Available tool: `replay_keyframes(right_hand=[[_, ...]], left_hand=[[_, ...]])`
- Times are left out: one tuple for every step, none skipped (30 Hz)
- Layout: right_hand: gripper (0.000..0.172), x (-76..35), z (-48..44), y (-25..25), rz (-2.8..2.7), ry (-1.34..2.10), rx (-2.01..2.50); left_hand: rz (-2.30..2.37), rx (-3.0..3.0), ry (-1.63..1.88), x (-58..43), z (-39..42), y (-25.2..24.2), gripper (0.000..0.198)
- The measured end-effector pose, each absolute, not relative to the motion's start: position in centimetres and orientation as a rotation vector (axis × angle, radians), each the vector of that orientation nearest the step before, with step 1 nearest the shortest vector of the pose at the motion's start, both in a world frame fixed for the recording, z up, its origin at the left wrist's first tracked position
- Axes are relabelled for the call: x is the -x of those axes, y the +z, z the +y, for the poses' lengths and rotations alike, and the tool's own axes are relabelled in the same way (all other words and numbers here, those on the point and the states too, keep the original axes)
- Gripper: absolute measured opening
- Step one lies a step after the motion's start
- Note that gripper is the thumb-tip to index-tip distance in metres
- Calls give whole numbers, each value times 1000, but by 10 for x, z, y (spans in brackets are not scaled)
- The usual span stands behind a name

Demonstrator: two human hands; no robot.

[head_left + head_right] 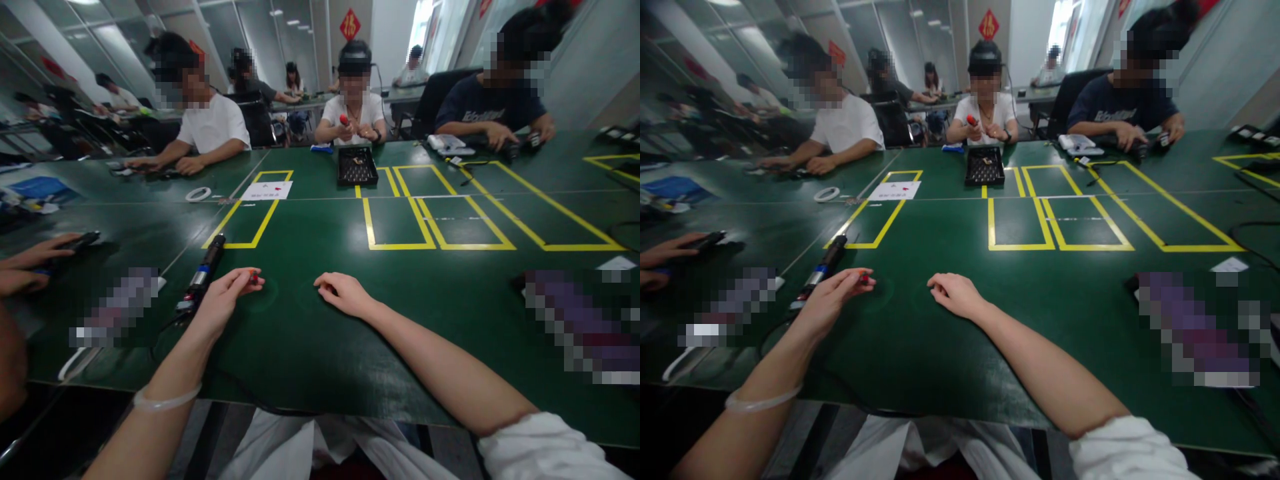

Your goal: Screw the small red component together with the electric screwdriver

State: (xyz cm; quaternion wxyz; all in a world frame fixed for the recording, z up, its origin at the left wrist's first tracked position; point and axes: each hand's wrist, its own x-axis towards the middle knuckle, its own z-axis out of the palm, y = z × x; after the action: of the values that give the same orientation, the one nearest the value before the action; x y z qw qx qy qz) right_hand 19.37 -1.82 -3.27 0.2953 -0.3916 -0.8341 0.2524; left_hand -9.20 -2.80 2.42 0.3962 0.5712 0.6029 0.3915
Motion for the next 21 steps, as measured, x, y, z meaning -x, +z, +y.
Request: replay_keyframes(right_hand=[[15, -194, -18, -32, -2217, 671, 1036], [15, -194, -19, -32, -2214, 670, 1032], [16, -194, -19, -31, -2207, 672, 1030], [16, -194, -19, -31, -2197, 683, 1031], [17, -194, -19, -31, -2181, 707, 1033], [19, -194, -18, -32, -2157, 742, 1032], [21, -194, -18, -33, -2127, 783, 1027], [23, -195, -17, -34, -2092, 834, 1018], [26, -195, -16, -36, -2052, 868, 1009], [28, -195, -15, -38, -2017, 900, 998], [30, -195, -13, -40, -1978, 928, 988], [33, -196, -12, -42, -1944, 961, 972], [34, -196, -11, -43, -1911, 975, 958], [35, -196, -10, -44, -1887, 978, 949], [35, -195, -9, -44, -1870, 982, 942], [36, -195, -8, -44, -1859, 985, 936], [35, -194, -7, -43, -1856, 988, 932], [35, -193, -7, -43, -1859, 991, 928], [33, -193, -6, -42, -1866, 990, 924], [32, -192, -6, -42, -1875, 987, 921], [30, -192, -6, -42, -1881, 977, 917]], left_hand=[[1498, -1462, 961, 83, -27, 25, 51], [1468, -1474, 931, 74, -25, 26, 51], [1439, -1485, 908, 65, -23, 27, 51], [1414, -1491, 891, 56, -21, 27, 51], [1390, -1495, 881, 47, -18, 27, 50], [1367, -1497, 873, 38, -16, 27, 49], [1340, -1495, 868, 29, -13, 25, 47], [1311, -1491, 866, 20, -10, 23, 45], [1285, -1484, 866, 12, -8, 21, 44], [1261, -1480, 868, 5, -6, 18, 42], [1241, -1478, 871, -1, -4, 15, 42], [1229, -1479, 872, -5, -3, 13, 41], [1224, -1484, 870, -8, -2, 10, 41], [1222, -1491, 866, -9, -2, 8, 40], [1221, -1495, 863, -8, -2, 6, 40], [1221, -1493, 862, -6, -1, 4, 39], [1221, -1485, 864, -3, -1, 2, 40], [1218, -1473, 871, -1, -2, 1, 40], [1211, -1463, 880, 2, -2, -1, 40], [1202, -1456, 887, 4, -2, -2, 40], [1192, -1454, 890, 5, -3, -3, 40]])
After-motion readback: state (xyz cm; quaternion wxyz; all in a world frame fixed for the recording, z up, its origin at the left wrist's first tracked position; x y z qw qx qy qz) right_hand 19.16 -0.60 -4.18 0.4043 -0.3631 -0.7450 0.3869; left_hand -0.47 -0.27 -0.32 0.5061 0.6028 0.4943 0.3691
